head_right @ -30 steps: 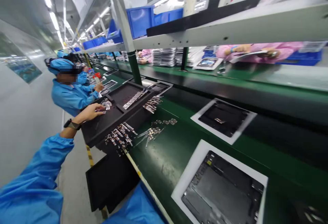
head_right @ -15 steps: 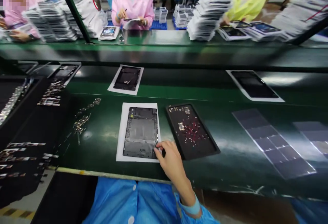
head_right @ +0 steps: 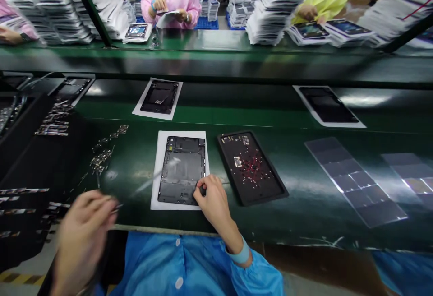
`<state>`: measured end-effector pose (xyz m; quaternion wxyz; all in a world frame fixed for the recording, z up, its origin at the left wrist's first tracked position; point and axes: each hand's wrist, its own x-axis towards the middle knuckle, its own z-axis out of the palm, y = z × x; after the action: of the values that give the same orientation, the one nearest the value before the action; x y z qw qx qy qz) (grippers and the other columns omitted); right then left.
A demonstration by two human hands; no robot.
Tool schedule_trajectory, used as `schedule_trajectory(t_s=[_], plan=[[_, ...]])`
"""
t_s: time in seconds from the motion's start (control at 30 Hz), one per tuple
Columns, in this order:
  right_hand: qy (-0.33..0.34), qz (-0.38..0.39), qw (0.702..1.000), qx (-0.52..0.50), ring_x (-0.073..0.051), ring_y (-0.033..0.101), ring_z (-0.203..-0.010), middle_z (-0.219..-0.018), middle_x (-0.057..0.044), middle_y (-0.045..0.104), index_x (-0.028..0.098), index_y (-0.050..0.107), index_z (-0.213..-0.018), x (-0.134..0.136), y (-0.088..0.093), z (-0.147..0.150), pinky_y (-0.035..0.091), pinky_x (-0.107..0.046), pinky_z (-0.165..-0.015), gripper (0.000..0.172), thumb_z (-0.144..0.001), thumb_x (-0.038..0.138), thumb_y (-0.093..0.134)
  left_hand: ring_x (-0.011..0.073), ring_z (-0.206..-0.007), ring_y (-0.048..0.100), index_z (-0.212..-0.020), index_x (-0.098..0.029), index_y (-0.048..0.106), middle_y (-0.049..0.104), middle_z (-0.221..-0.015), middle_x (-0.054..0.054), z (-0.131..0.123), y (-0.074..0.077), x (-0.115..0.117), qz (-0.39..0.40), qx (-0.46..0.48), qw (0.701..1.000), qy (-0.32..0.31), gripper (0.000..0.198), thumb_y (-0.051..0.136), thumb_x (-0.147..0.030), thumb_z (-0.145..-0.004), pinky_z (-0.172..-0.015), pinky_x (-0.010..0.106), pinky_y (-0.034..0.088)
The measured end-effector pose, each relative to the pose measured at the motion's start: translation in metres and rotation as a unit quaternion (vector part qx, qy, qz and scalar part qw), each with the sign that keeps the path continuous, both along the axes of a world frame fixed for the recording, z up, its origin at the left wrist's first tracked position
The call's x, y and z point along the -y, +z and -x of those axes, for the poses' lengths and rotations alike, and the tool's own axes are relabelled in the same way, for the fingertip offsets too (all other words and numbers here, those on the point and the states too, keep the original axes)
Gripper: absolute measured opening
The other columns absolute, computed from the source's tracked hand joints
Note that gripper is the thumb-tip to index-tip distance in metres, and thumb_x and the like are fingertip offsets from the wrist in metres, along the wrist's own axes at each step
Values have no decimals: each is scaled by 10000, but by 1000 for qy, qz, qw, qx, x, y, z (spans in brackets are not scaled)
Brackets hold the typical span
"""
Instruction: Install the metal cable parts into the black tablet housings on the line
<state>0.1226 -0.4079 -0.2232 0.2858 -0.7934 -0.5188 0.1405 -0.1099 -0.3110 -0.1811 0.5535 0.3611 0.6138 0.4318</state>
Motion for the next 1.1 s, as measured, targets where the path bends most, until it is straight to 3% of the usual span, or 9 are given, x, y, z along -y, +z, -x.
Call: schedule_trajectory(t_s=[0.13, 0.27, 0.33, 0.4, 0.47, 0.63, 0.8, 0.93, 1.1], plan=[[-1, 3, 1000, -30, -233, 559, -807, -766, -32, 584, 231, 530, -767, -5, 2, 6, 440, -331, -733, 71, -800, 174, 556, 103, -497, 589, -824, -187, 543, 638, -671, -22, -48, -5, 8, -20, 130, 985, -111, 393, 850, -327, -623, -431, 175, 420], [-23, 0, 998, -63, -223, 589, -779, -750, -4, 584, 234, 561, -904, -7, 0, 8, 465, -321, -718, 112, -805, 203, 606, 110, -549, 605, -995, -147, 651, 641, -701, -3, -73, -15, -5, -55, 109, 982, -144, 368, 800, -324, -709, -494, 202, 462], [-42, 3, 998, -46, -222, 586, -754, -727, 0, 564, 234, 583, -930, -7, -1, 7, 461, -317, -690, 115, -827, 241, 632, 104, -548, 588, -1002, -132, 676, 647, -663, 3, -73, -18, -12, -67, 93, 979, -169, 331, 773, -316, -744, -533, 206, 469], [-45, 13, 999, -18, -225, 576, -742, -709, -6, 548, 235, 597, -867, -6, -2, 5, 447, -316, -666, 47, -850, 258, 635, 102, -538, 576, -987, -126, 683, 649, -634, 4, -72, -20, -15, -68, 87, 976, -189, 309, 762, -313, -754, -544, 206, 467], [-29, 22, 999, -7, -226, 572, -750, -715, -15, 549, 236, 584, -791, -4, -3, 3, 439, -316, -666, 83, -867, 229, 617, 105, -533, 577, -977, -125, 680, 651, -626, 5, -72, -23, -16, -60, 87, 974, -200, 313, 766, -316, -744, -535, 206, 464], [-82, -6, 996, -22, -204, 572, -732, -753, -2, 544, 219, 580, -933, 3, -7, 6, 454, -306, -684, 110, -852, 186, 646, 112, -553, 592, -968, -129, 677, 652, -629, 3, -74, -32, -13, -36, 89, 975, -199, 346, 792, -340, -719, -530, 201, 465], [-81, -3, 997, -5, -201, 568, -770, -758, -5, 574, 223, 590, -792, 2, 0, 15, 448, -297, -703, 157, -820, 105, 689, 107, -558, 601, -995, -142, 690, 677, -662, 1, -72, -35, -12, -14, 90, 977, -194, 426, 846, -367, -667, -551, 196, 490], [-77, -42, 996, -15, -193, 586, -804, -814, -6, 629, 222, 624, -790, -3, 7, 18, 466, -304, -765, 159, -814, 89, 708, 138, -575, 643, -983, -142, 702, 713, -731, 27, -74, -46, -15, -5, 85, 977, -193, 525, 887, -424, -581, -542, 217, 532], [-99, -112, 988, -23, -188, 605, -749, -760, -5, 665, 224, 682, -817, -2, 0, 24, 475, -300, -721, 136, -849, 100, 636, 208, -723, 713, -968, -146, 720, 735, -789, 54, -79, -63, -14, 20, 59, 975, -215, 592, 910, -463, -506, -575, 224, 582]])
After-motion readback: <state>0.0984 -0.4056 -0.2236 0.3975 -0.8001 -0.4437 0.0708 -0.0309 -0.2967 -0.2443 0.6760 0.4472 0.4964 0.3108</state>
